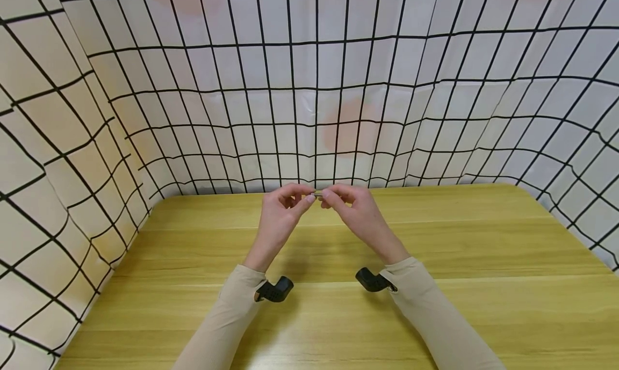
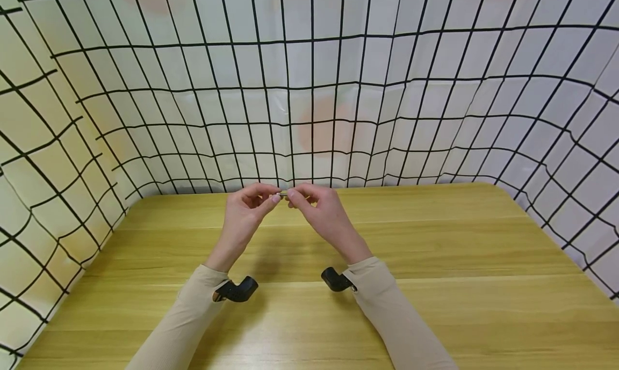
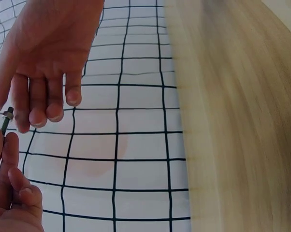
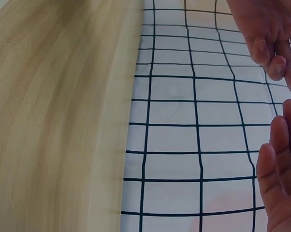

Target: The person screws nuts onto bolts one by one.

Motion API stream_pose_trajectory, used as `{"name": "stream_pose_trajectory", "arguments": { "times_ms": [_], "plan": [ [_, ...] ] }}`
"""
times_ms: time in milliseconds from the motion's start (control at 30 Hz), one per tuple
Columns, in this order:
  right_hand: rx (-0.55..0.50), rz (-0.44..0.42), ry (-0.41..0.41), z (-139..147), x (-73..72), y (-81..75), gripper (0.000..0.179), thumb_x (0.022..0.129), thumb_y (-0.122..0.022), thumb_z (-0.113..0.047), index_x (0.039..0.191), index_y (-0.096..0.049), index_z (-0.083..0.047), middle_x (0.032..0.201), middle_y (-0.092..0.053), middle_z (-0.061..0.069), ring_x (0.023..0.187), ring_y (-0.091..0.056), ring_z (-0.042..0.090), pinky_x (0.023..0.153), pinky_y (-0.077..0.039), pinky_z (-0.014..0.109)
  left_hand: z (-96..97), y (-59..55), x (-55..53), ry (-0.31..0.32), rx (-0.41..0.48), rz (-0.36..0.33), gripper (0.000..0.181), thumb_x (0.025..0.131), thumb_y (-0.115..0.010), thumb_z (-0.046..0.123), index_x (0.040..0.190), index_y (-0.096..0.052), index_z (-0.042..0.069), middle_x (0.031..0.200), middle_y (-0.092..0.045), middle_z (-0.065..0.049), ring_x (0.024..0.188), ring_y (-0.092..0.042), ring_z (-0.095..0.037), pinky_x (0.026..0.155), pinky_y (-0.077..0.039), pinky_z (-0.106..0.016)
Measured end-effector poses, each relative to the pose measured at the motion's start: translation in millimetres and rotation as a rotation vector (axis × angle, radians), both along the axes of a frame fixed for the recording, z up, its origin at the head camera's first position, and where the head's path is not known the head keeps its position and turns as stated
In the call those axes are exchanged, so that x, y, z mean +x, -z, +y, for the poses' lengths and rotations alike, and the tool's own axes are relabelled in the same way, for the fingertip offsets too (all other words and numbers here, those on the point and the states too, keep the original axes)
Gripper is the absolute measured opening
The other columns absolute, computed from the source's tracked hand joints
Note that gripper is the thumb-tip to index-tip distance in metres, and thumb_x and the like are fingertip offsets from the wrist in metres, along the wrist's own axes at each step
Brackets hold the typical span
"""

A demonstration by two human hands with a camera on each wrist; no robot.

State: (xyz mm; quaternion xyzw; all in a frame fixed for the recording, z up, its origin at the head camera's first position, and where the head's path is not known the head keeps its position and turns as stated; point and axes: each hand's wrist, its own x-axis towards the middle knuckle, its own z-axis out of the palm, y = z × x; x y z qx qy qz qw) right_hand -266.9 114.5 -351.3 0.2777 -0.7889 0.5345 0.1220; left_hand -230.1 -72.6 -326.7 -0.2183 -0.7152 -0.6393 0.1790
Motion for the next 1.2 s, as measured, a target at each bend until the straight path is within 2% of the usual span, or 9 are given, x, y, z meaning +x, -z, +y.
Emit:
{"name": "stream_pose_trajectory", "arguments": {
  "times_ms": [133,233,300,433,567,733,900,1133,1200],
  "plan": [
    [0.031,0.014,0.003,2,-0.2,-2.3,0.028,0.102,-0.055,-0.033,0.114,-0.069,-0.012,0.099,-0.068,0.0,0.093,-0.062,0.017,0.077,-0.048,0.041,0.0,-2.2,0.8,-0.016,-0.005,-0.008,0.01,0.091,-0.068,-0.001,0.098,-0.071,-0.006,0.086,-0.062,-0.013,0.069,-0.042,-0.031,0.058,-0.031,-0.026],
    [0.04,0.056,-0.015,2,-0.7,-4.6,0.03,0.099,-0.061,-0.025,0.127,-0.063,-0.014,0.106,-0.067,-0.001,0.097,-0.061,0.015,0.081,-0.049,0.04,-0.5,-4.2,2.0,-0.026,-0.003,-0.011,0.01,0.091,-0.068,-0.002,0.098,-0.071,-0.007,0.086,-0.062,-0.015,0.069,-0.042,-0.029,0.06,-0.032,-0.027],
    [0.035,0.091,-0.037,2,-1.3,-5.8,0.035,0.096,-0.066,-0.018,0.13,-0.059,-0.016,0.109,-0.066,0.0,0.099,-0.06,0.016,0.081,-0.049,0.04,-0.8,-5.0,2.4,-0.028,-0.002,-0.012,0.011,0.091,-0.068,-0.002,0.099,-0.071,-0.008,0.088,-0.063,-0.017,0.07,-0.043,-0.029,0.06,-0.032,-0.027],
    [0.013,0.141,-0.074,-1,-2.2,-6.1,0.039,0.091,-0.07,-0.004,0.128,-0.057,-0.011,0.108,-0.064,0.006,0.1,-0.059,0.021,0.079,-0.049,0.041,-0.9,-4.6,2.0,-0.038,-0.016,-0.019,0.011,0.091,-0.068,-0.001,0.099,-0.071,-0.007,0.087,-0.062,-0.016,0.069,-0.043,-0.028,0.059,-0.032,-0.026],
    [0.008,0.173,-0.07,-4,5.2,-12.9,0.029,0.09,-0.067,0.005,0.117,-0.06,0.0,0.104,-0.063,0.012,0.097,-0.058,0.024,0.079,-0.049,0.042,-0.7,-3.3,1.4,-0.04,-0.02,-0.016,0.01,0.091,-0.068,0.0,0.099,-0.072,-0.006,0.087,-0.063,-0.015,0.069,-0.043,-0.029,0.06,-0.032,-0.026],
    [0.022,0.152,-0.035,-8,21.4,-26.6,0.015,0.092,-0.065,0.004,0.107,-0.064,0.0,0.102,-0.065,0.01,0.093,-0.058,0.019,0.08,-0.048,0.038,-0.4,-2.9,1.2,-0.037,-0.013,-0.009,0.01,0.091,-0.068,0.0,0.098,-0.072,-0.006,0.085,-0.062,-0.013,0.07,-0.043,-0.03,0.06,-0.032,-0.026],
    [0.03,0.108,-0.003,-7,23.6,-27.7,0.015,0.094,-0.066,-0.003,0.108,-0.067,-0.004,0.099,-0.067,0.006,0.089,-0.061,0.019,0.077,-0.047,0.036,-0.3,-1.6,-0.7,-0.032,-0.01,-0.004,0.009,0.091,-0.068,-0.001,0.097,-0.071,-0.007,0.087,-0.063,-0.015,0.07,-0.043,-0.031,0.062,-0.032,-0.028],
    [0.0,0.044,-0.001,-8,23.5,-26.2,0.014,0.094,-0.067,-0.007,0.107,-0.069,-0.003,0.095,-0.071,0.009,0.088,-0.063,0.023,0.079,-0.048,0.045,-2.1,22.2,-23.0,-0.033,0.004,-0.002,0.01,0.091,-0.071,0.005,0.098,-0.074,-0.001,0.089,-0.064,-0.014,0.071,-0.043,-0.03,0.061,-0.032,-0.029],
    [-0.01,0.029,-0.003,-8,24.1,-26.0,0.012,0.095,-0.066,-0.008,0.105,-0.069,-0.001,0.093,-0.071,0.011,0.087,-0.064,0.024,0.077,-0.048,0.044,-2.4,25.1,-24.8,-0.033,0.003,0.002,0.01,0.09,-0.072,0.008,0.098,-0.075,0.002,0.088,-0.064,-0.011,0.07,-0.043,-0.028,0.06,-0.032,-0.028]
  ]
}}
